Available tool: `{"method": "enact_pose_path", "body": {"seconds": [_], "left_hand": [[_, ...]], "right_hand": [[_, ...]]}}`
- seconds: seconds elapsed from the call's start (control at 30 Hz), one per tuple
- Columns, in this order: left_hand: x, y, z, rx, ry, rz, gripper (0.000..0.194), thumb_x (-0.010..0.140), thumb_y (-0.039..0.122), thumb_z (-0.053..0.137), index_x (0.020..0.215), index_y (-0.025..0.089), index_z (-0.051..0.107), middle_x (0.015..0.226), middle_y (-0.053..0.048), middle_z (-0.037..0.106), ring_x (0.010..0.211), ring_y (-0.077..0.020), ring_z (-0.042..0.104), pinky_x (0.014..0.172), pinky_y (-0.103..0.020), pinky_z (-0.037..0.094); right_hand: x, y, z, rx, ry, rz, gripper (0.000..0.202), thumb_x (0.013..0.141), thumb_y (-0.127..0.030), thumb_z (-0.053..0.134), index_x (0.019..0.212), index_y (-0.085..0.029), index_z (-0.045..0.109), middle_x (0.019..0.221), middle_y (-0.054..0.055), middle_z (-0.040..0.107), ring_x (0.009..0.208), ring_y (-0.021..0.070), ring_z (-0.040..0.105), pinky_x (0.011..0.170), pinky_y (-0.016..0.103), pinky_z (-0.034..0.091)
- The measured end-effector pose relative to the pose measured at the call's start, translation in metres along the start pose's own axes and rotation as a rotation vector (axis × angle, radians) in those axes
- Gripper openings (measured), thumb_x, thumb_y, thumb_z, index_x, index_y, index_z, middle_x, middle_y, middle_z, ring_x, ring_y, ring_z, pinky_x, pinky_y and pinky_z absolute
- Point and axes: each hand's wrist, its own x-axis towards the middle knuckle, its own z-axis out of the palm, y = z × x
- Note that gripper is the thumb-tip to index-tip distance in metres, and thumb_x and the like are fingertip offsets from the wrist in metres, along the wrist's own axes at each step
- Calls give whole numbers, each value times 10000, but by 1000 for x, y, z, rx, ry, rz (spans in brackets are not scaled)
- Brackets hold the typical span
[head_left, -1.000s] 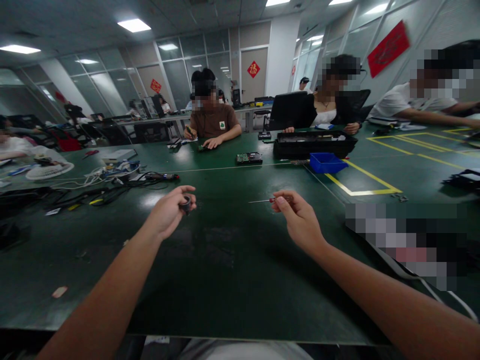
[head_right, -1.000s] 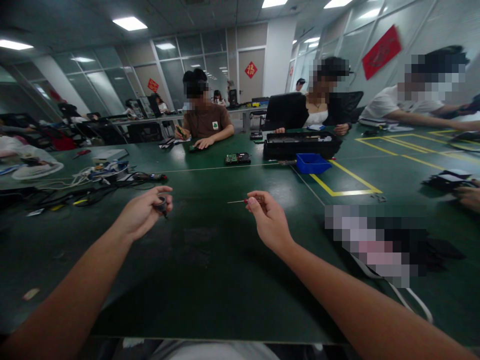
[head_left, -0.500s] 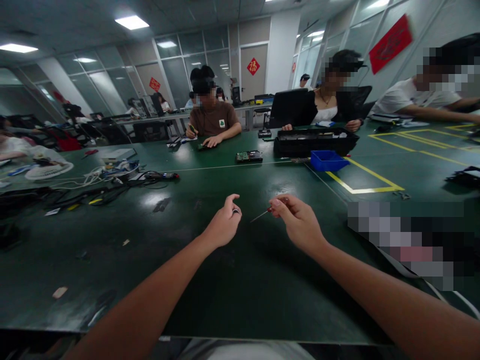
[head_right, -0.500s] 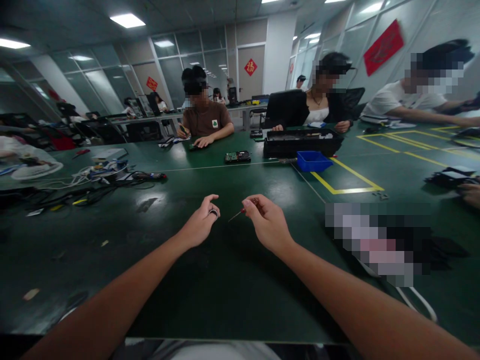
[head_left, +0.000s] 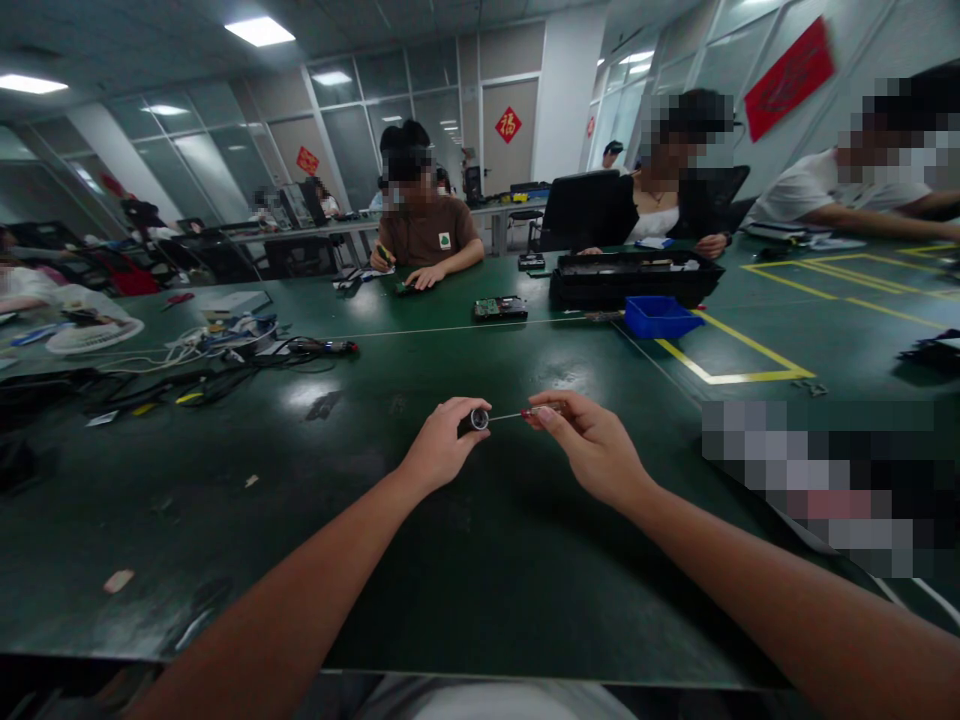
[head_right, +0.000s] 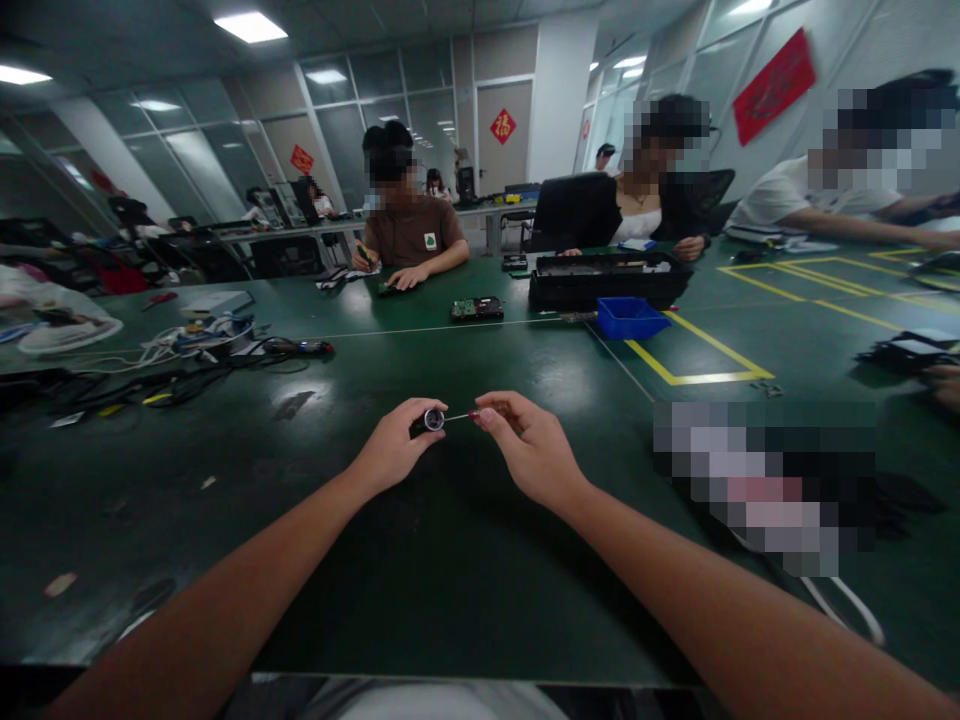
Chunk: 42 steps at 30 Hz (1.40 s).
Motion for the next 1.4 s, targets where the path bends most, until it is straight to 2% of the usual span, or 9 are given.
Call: {"method": "enact_pose_path", "body": {"seconds": [0.17,0.4,0.63,0.83,1.0,1.2,1.4], "left_hand": [[0,0,1,-4,10,-43,374,852,184,691,1216,226,618,1234,-64,650,1154,-248,582,1045,-434,417],[0,-3,1,-31,-15,7,327,850,210,704,1172,235,651,1182,-45,667,1119,-229,598,1008,-389,441],[0,-7,2,-14,-15,13,350,863,260,702,1209,262,644,1223,-38,668,1158,-239,586,1047,-419,410],[-1,-5,1,28,-31,21,345,868,287,697,1208,268,647,1186,-41,676,1106,-253,592,990,-431,426],[-2,0,0,63,-32,32,342,866,294,701,1203,262,648,1127,-39,688,1050,-250,596,979,-437,417],[-2,5,-1,98,-60,27,332,868,302,698,1195,260,658,1114,-43,694,1037,-259,599,1022,-468,390],[-2,3,-4,87,-6,20,333,876,298,686,1205,254,650,1159,-47,691,1042,-252,606,968,-424,429]], "right_hand": [[1,3,1,-14,27,0,263,940,-423,566,1085,-225,663,965,60,763,918,220,723,841,409,556],[1,3,-1,-12,40,17,257,950,-418,560,1091,-225,656,978,59,759,937,223,720,854,420,554],[1,0,-2,6,45,24,239,944,-402,566,1079,-230,662,974,53,760,927,219,719,837,402,555],[0,-5,-5,-164,35,28,271,923,-444,586,1019,-210,682,757,23,718,705,203,682,662,346,510],[-3,-7,-2,-149,-13,-39,203,975,-358,487,1034,-233,636,797,8,700,765,190,674,705,324,485],[-3,-8,-2,-255,17,5,351,1003,-478,414,915,-245,662,577,-36,560,526,160,546,537,298,392],[-1,-5,-1,-262,-43,-39,245,1001,-350,412,1060,-243,624,724,-7,625,671,183,611,604,307,435]]}}
